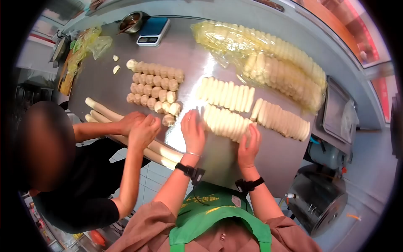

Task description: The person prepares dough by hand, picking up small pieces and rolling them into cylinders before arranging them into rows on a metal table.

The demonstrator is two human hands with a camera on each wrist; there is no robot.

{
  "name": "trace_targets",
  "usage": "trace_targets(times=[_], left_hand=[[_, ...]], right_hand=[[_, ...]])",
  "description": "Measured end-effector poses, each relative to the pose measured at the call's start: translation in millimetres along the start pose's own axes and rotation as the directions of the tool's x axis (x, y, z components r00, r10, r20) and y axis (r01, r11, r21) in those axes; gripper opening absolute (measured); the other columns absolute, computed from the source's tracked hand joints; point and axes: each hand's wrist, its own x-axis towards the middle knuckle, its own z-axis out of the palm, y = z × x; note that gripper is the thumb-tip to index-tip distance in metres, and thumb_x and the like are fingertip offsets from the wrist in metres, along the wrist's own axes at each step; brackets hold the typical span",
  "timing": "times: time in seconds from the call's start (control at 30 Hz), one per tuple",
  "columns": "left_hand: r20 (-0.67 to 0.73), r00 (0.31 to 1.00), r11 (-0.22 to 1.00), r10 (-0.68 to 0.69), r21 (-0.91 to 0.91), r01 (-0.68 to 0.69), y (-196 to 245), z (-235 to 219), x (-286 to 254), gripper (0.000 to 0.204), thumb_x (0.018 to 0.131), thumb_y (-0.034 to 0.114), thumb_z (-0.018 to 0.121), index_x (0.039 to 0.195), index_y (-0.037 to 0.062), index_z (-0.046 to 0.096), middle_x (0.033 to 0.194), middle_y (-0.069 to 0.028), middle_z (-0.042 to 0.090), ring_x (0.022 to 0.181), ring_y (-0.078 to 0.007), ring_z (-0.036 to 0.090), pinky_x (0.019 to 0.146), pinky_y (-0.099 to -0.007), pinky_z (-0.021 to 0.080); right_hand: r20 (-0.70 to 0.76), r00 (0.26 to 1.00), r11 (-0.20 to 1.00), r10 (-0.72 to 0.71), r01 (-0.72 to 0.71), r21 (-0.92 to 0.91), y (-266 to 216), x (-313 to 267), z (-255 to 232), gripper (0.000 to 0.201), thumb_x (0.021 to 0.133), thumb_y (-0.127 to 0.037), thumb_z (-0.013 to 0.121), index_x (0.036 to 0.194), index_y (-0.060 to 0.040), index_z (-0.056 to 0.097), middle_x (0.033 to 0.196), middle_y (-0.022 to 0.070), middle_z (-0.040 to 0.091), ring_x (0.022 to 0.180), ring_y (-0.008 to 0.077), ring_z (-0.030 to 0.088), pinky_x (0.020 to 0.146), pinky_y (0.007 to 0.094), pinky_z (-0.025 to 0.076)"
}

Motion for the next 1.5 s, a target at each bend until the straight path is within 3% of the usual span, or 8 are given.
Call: trace_targets(times=[0.43,0.53,0.73,0.9,0.97,1.17,1.43,1.5], left_hand=[[-0.247,0.965,0.947,-0.083,0.281,0.153,-62.7,-17.8,6.4,0.06,0.087,0.0,0.069,0.143,-0.0058,0.048,0.141,-0.0293,0.048,0.127,-0.0499,0.046,0.111,-0.0533,0.039],[-0.191,0.977,0.929,-0.1,0.333,0.16,-51.4,-24.9,9.9,0.04,0.08,-0.003,0.069,0.118,0.0003,0.058,0.123,-0.0236,0.052,0.114,-0.0449,0.048,0.1,-0.0529,0.042],[-0.088,0.966,0.97,-0.243,-0.027,0.241,-32.9,-18.7,-20.3,0.036,0.088,0.002,0.073,0.12,0.0016,0.058,0.115,-0.0148,0.063,0.107,-0.0331,0.059,0.096,-0.0441,0.05],[0.516,0.833,0.736,-0.199,-0.483,0.475,29.5,4.6,-73.1,0.039,0.091,0.003,0.074,0.128,0.0032,0.064,0.124,-0.0084,0.067,0.104,-0.0183,0.064,0.09,-0.0357,0.054],[0.509,0.855,0.938,0.104,-0.335,0.085,58.5,4.4,-85.2,0.042,0.088,0.002,0.072,0.129,0.0023,0.063,0.13,-0.0149,0.065,0.118,-0.031,0.062,0.104,-0.0416,0.05],[0.592,0.495,0.724,0.636,-0.235,-0.649,33.4,20.5,-206.4,0.055,0.091,0.017,0.07,0.142,-0.0013,0.054,0.155,-0.0221,0.048,0.149,-0.0418,0.041,0.124,-0.0518,0.033],[0.564,0.671,0.82,0.482,-0.02,-0.572,134.4,101.6,-122.1,0.082,0.093,0.037,0.07,0.157,-0.0037,0.039,0.166,-0.0196,0.037,0.157,-0.0374,0.027,0.128,-0.0543,0.02],[0.688,0.537,0.726,0.488,0.021,-0.687,101.8,83.4,-174.8,0.082,0.093,0.037,0.07,0.157,-0.0034,0.039,0.166,-0.0198,0.037,0.157,-0.0367,0.028,0.128,-0.0546,0.021]], right_hand=[[0.541,0.837,0.985,0.082,-0.151,0.083,-90.6,71.7,222.8,0.043,0.088,-0.029,0.08,0.109,0.0048,0.064,0.097,0.027,0.07,0.092,0.0407,0.07,0.083,0.0481,0.056],[0.592,0.789,0.633,0.166,-0.545,0.55,-68.1,58.8,195.8,0.035,0.09,-0.02,0.08,0.115,-0.0013,0.065,0.1,0.0107,0.071,0.091,0.0202,0.07,0.084,0.0366,0.059],[0.831,0.553,-0.033,0.064,-0.831,0.556,-28.8,32.4,14.9,0.032,0.105,-0.021,0.063,0.133,-0.0047,0.06,0.12,0.011,0.068,0.114,0.0228,0.067,0.096,0.0397,0.057],[0.703,0.555,0.181,0.444,-0.824,0.536,46.0,-4.0,-102.9,0.027,0.103,-0.02,0.065,0.122,-0.0014,0.062,0.121,0.0145,0.068,0.115,0.0283,0.066,0.097,0.0462,0.056],[0.279,0.954,0.99,0.113,-0.134,0.054,70.5,-36.9,-136.9,0.026,0.097,-0.013,0.068,0.119,-0.0007,0.062,0.122,0.0188,0.066,0.117,0.0351,0.064,0.101,0.048,0.052],[0.336,0.936,0.884,-0.105,0.243,-0.399,96.6,-183.2,-173.2,0.051,0.091,-0.017,0.069,0.139,-0.001,0.056,0.144,0.0186,0.057,0.142,0.0379,0.048,0.115,0.0516,0.039],[0.149,0.986,0.815,-0.069,0.142,-0.562,127.8,-76.1,-126.3,0.067,0.094,-0.031,0.068,0.152,-0.0038,0.049,0.162,0.0138,0.044,0.152,0.0328,0.038,0.123,0.0551,0.027],[0.261,0.963,0.79,-0.072,0.215,-0.574,124.0,-113.0,-132.6,0.065,0.094,-0.03,0.068,0.151,-0.0045,0.05,0.16,0.0127,0.047,0.152,0.0324,0.038,0.123,0.055,0.027]])
